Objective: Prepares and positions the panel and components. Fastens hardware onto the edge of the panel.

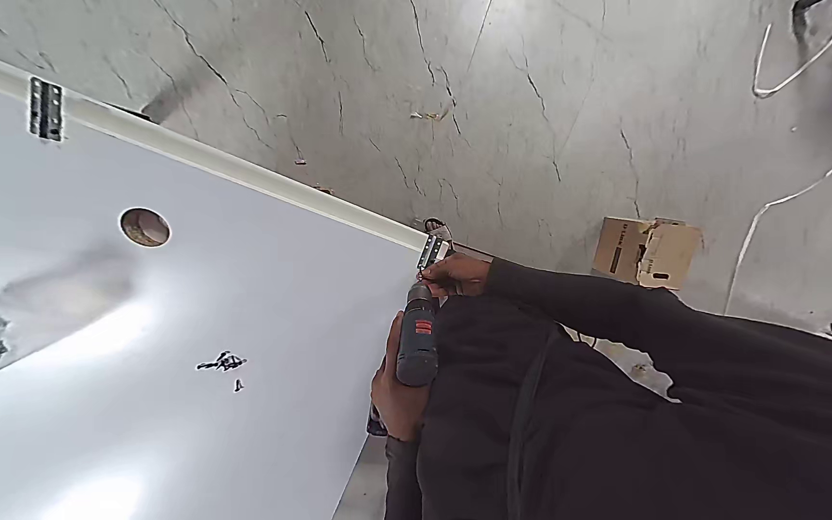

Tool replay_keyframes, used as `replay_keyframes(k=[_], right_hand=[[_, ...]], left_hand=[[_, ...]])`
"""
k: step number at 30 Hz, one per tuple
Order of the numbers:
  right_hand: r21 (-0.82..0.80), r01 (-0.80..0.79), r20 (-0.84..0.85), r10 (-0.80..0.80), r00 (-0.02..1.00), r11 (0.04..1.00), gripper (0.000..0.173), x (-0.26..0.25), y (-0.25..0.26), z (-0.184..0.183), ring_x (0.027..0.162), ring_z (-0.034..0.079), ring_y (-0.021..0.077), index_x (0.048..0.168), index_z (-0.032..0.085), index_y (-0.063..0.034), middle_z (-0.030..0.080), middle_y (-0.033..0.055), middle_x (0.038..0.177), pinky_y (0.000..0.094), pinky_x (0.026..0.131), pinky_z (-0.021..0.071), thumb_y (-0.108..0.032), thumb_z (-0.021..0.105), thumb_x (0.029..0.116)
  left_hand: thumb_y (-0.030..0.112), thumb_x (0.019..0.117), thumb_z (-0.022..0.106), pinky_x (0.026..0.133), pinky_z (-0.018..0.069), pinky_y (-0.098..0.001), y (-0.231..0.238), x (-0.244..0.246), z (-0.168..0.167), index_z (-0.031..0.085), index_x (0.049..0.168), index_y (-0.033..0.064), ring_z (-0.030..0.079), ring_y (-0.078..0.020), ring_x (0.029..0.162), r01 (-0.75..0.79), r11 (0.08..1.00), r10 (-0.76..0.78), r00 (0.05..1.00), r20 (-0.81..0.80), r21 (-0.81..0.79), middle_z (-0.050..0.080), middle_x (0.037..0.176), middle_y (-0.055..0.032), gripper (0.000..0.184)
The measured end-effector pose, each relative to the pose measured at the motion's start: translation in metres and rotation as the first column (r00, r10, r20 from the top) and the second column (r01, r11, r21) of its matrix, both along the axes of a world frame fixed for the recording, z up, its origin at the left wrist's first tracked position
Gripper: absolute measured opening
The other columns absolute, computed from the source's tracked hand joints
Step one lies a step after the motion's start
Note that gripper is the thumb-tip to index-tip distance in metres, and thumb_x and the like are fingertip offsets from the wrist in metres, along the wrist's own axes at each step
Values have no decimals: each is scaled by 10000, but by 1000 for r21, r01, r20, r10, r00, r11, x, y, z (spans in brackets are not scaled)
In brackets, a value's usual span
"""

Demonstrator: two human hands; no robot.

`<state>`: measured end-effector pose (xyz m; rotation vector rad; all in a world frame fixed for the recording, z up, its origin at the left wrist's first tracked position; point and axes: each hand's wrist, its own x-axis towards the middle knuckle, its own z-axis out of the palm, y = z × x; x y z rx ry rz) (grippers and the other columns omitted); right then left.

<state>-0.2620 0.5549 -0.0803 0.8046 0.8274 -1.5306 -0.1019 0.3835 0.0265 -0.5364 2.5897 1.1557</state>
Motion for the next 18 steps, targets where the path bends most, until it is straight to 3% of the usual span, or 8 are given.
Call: replay_keyframes(k=[5,9,14,16,18], right_hand=[[64,-13,-8,13,1000,998,157,-2,-4,8,681,675,112,1092,628,27,679,65,825,254,680,596,-115,593,1033],[80,-109,-44,113,993,991,161,-8,1,10,698,683,110,1064,639,22,686,54,835,258,688,600,-127,581,1040],[331,-212,-312,319,895,919,233,-16,20,9,702,714,129,1110,682,49,737,93,860,287,686,617,-161,613,1038],[443,-198,-396,388,832,875,221,-20,27,11,693,709,142,1099,687,20,732,98,856,316,685,617,-182,638,1024],[475,-190,-437,418,797,859,212,-25,31,23,742,713,171,1149,655,-11,725,118,938,351,725,616,-175,654,1013]], left_hand=[[296,829,690,759,592,-565,1,-6,9,510,1511,127,751,-295,911,-5,1000,5,997,78,1,758,1124,-128,725],[336,835,688,718,579,-598,5,-15,15,496,1525,182,747,-319,873,-17,1000,20,988,156,-18,761,1082,-127,733],[345,814,717,680,549,-635,13,-27,23,479,1542,219,735,-374,818,-22,997,40,970,240,-77,767,1010,-145,776],[354,814,718,650,538,-644,16,-31,25,468,1550,238,730,-390,792,-4,995,30,963,268,-98,767,998,-149,786],[378,810,711,629,527,-645,17,-31,25,465,1552,240,725,-397,779,-2,995,29,963,269,-102,767,1008,-149,794]])
